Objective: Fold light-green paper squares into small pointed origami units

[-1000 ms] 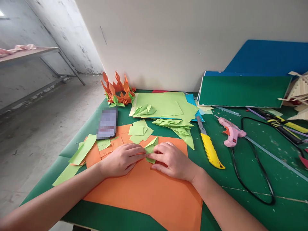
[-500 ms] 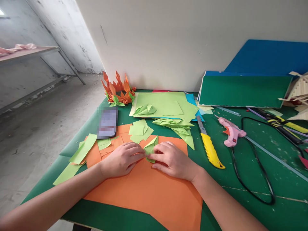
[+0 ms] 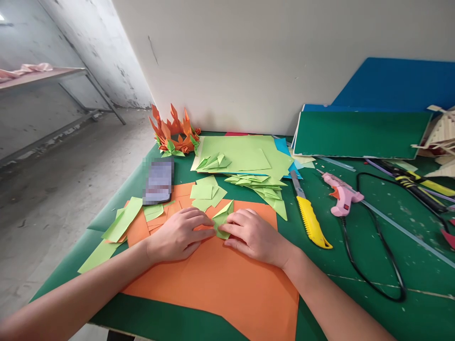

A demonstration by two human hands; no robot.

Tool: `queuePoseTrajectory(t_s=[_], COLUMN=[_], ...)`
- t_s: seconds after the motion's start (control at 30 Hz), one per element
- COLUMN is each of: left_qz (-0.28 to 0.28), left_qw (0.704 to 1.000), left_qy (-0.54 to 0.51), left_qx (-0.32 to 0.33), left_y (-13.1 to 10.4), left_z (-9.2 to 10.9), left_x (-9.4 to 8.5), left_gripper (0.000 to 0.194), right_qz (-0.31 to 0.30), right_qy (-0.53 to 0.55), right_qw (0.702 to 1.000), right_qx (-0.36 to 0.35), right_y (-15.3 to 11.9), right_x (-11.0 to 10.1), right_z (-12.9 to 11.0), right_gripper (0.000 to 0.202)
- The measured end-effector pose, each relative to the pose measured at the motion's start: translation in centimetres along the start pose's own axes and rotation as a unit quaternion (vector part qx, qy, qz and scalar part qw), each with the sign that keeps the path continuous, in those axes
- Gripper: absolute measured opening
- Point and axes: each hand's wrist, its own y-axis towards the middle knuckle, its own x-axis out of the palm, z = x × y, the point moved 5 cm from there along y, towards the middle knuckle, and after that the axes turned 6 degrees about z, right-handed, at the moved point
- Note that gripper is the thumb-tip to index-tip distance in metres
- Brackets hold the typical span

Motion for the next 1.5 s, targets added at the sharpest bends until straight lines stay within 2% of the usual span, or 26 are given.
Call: queuePoseTrajectory(t_s=[0.27,0.4,0.53,0.7,1.03,1.27,1.5], left_qz=[-0.021,-0.011,-0.008,-0.004,-0.013,0.009,-0.034], left_qw=[0.999,0.999,0.999,1.000,0.998,0.999,0.996], left_qy=[-0.034,-0.037,-0.017,0.002,-0.058,-0.052,-0.082], left_qx=[0.013,0.002,-0.031,-0.010,0.009,0.015,0.003], left_y=[-0.1,-0.2,-0.1,0.0,0.1,0.0,0.1], left_z=[-0.2,-0.5,-0.6,-0.4,-0.3,-0.1,0.0], left_x=[-0.3,0.0,0.1,0.1,0.6,0.5,1.0], left_gripper=[0.028,0.029,0.031,0.030,0.029,0.025,0.027], right_qz=[0.001,-0.001,0.025,0.066,0.110,0.121,0.118], right_qy=[-0.018,0.007,0.055,0.082,0.065,0.064,0.063], right_qw=[1.000,1.000,0.998,0.994,0.989,0.985,0.982], right_qx=[-0.005,0.011,0.009,-0.008,0.078,0.108,0.134], right_y=[0.0,-0.2,-0.2,-0.1,0.7,1.0,1.2], right_x=[0.1,0.1,-0.2,-0.6,0.1,0.4,0.5], right_z=[-0.2,0.1,0.4,0.3,1.0,0.8,0.8], right_gripper=[0.032,0.033,0.022,0.017,0.016,0.010,0.012])
